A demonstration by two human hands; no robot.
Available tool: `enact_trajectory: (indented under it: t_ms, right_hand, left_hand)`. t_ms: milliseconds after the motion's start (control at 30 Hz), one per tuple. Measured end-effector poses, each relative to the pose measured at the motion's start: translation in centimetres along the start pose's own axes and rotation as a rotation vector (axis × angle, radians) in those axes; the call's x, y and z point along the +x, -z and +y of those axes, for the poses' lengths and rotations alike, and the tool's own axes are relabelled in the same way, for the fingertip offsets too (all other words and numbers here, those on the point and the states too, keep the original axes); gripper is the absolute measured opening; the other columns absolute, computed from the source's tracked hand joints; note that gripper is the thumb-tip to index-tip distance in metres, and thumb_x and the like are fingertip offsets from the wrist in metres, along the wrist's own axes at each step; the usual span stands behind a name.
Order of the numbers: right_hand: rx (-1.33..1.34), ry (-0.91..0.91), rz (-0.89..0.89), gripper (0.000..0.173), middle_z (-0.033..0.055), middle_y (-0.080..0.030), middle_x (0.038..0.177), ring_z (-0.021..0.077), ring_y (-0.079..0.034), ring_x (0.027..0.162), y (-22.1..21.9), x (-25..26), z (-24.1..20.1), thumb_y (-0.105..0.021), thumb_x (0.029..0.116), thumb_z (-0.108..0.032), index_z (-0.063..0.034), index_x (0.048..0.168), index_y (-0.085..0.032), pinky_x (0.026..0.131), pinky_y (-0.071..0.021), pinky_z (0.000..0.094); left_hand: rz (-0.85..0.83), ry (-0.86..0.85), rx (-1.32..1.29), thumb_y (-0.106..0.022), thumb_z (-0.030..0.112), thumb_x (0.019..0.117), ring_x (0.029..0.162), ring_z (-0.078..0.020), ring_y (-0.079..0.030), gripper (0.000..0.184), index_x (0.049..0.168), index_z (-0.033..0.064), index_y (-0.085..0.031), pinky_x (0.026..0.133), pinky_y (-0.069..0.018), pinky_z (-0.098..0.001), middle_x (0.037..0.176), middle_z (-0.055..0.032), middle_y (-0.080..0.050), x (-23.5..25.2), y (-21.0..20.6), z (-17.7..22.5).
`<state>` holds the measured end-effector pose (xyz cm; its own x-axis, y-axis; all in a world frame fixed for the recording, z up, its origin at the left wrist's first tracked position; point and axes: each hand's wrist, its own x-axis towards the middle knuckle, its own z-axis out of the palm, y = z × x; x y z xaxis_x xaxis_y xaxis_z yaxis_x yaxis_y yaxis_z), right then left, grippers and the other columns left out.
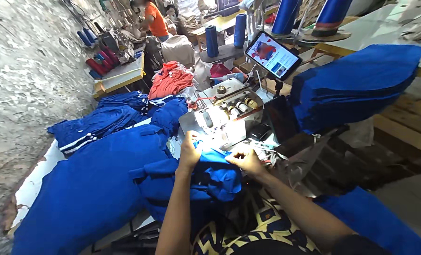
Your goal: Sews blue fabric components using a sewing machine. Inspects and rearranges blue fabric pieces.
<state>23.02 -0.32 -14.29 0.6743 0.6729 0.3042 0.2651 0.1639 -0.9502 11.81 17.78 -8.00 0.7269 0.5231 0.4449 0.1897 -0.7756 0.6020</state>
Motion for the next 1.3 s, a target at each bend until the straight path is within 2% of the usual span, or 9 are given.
enact_trajectory:
  t_ms: [200, 367, 467, 667, 833, 967, 1033, 1133, 1300]
  right_hand:
    - [-0.022, 0.047, 0.027, 0.017, -0.0076, -0.061, 0.069, -0.0064, -0.053, 0.064, 0.0, 0.3, 0.4, -0.078, 0.0821, -0.014, -0.0066, 0.072, -0.066, 0.062, -0.0450, 0.0125]
    - [-0.043, 0.035, 0.090, 0.020, -0.0083, -0.059, 0.067, -0.0066, -0.052, 0.063, 0.4, -0.8, 1.5, -0.074, 0.0851, -0.013, -0.0077, 0.071, -0.062, 0.061, -0.0445, 0.0128]
    - [0.013, 0.029, 0.171, 0.019, -0.0093, -0.059, 0.068, -0.0071, -0.053, 0.062, 0.0, -0.6, 0.5, -0.075, 0.0833, -0.008, -0.0092, 0.071, -0.061, 0.062, -0.0454, 0.0114]
    - [-0.032, 0.064, 0.179, 0.015, -0.0049, -0.063, 0.071, -0.0056, -0.055, 0.065, -1.5, 1.2, -0.2, -0.076, 0.0837, -0.012, -0.0041, 0.076, -0.066, 0.063, -0.0470, 0.0129]
    - [-0.042, 0.072, 0.158, 0.017, -0.0055, -0.060, 0.066, -0.0068, -0.051, 0.061, -2.6, 1.7, -1.0, -0.073, 0.0843, -0.010, -0.0029, 0.071, -0.065, 0.060, -0.0441, 0.0122]
    - [0.111, -0.141, 0.163, 0.019, -0.0067, -0.055, 0.063, -0.0027, -0.050, 0.059, -2.8, 2.4, -1.5, -0.074, 0.0841, -0.004, -0.0056, 0.071, -0.061, 0.059, -0.0448, 0.0159]
    - [0.245, -0.301, 0.033, 0.014, -0.0029, -0.057, 0.069, 0.0016, -0.053, 0.059, -1.6, 2.2, -1.9, -0.072, 0.0912, -0.004, -0.0030, 0.090, -0.058, 0.058, -0.0475, 0.0188]
    - [0.205, -0.399, -0.183, 0.027, -0.0031, -0.061, 0.067, 0.0020, -0.055, 0.052, 0.5, 0.8, -1.5, -0.067, 0.0959, -0.008, 0.0004, 0.119, -0.055, 0.049, -0.0467, 0.0190]
    - [0.147, -0.274, -0.186, 0.015, -0.0123, -0.050, 0.059, -0.0048, -0.046, 0.051, 0.7, -1.9, -1.8, -0.066, 0.0963, -0.009, -0.0103, 0.083, -0.058, 0.052, -0.0399, 0.0141]
  left_hand:
    - [0.151, -0.203, 0.463, -0.079, 0.011, 0.0829, 0.107, -0.0470, -0.063, 0.013, 0.090, 0.0007, -0.079, 0.091, -0.0413, -0.0677, 0.115, -0.0264, -0.068, -1.0, -0.6, 1.0]
    - [-0.188, -0.018, 0.631, -0.059, 0.011, 0.0980, 0.116, -0.0478, -0.062, 0.024, 0.109, -0.0025, -0.076, 0.097, -0.0405, -0.0685, 0.117, -0.0261, -0.070, -3.4, -0.6, 6.1]
    - [-0.085, -0.062, 0.617, -0.055, 0.010, 0.0980, 0.119, -0.0471, -0.063, 0.026, 0.110, -0.0018, -0.075, 0.102, -0.0382, -0.0716, 0.118, -0.0245, -0.071, -3.8, -2.7, 5.4]
    - [-0.281, 0.183, 0.437, -0.045, 0.026, 0.1065, 0.153, -0.0382, -0.028, 0.045, 0.147, 0.0072, -0.056, 0.122, -0.0077, -0.0673, 0.156, -0.0164, -0.047, 0.1, -2.1, 2.8]
    - [-0.305, 0.060, 0.168, -0.055, 0.009, 0.1012, 0.154, -0.0401, -0.025, 0.040, 0.140, 0.0002, -0.060, 0.122, -0.0087, -0.0665, 0.157, -0.0198, -0.044, 3.3, 0.2, -1.8]
    - [0.231, -0.054, 0.262, -0.065, 0.012, 0.0936, 0.139, -0.0528, -0.043, 0.038, 0.129, -0.0027, -0.067, 0.110, -0.0340, -0.0690, 0.154, -0.0336, -0.041, 2.6, -1.0, -3.8]
    - [0.461, -0.037, 0.255, -0.064, 0.012, 0.0947, 0.126, -0.0521, -0.053, 0.035, 0.124, -0.0083, -0.066, 0.104, -0.0452, -0.0586, 0.137, -0.0357, -0.053, 0.7, -1.5, -2.8]
    - [0.402, 0.172, 0.124, -0.059, 0.011, 0.0981, 0.111, -0.0449, -0.060, 0.035, 0.122, -0.0157, -0.060, 0.098, -0.0490, -0.0497, 0.117, -0.0353, -0.061, -3.1, -2.0, -1.3]
    - [0.240, 0.113, 0.239, -0.047, 0.007, 0.1049, 0.077, -0.0377, -0.071, 0.028, 0.106, -0.0160, -0.063, 0.073, -0.0562, -0.0496, 0.087, -0.0277, -0.069, -2.8, -0.5, -1.5]
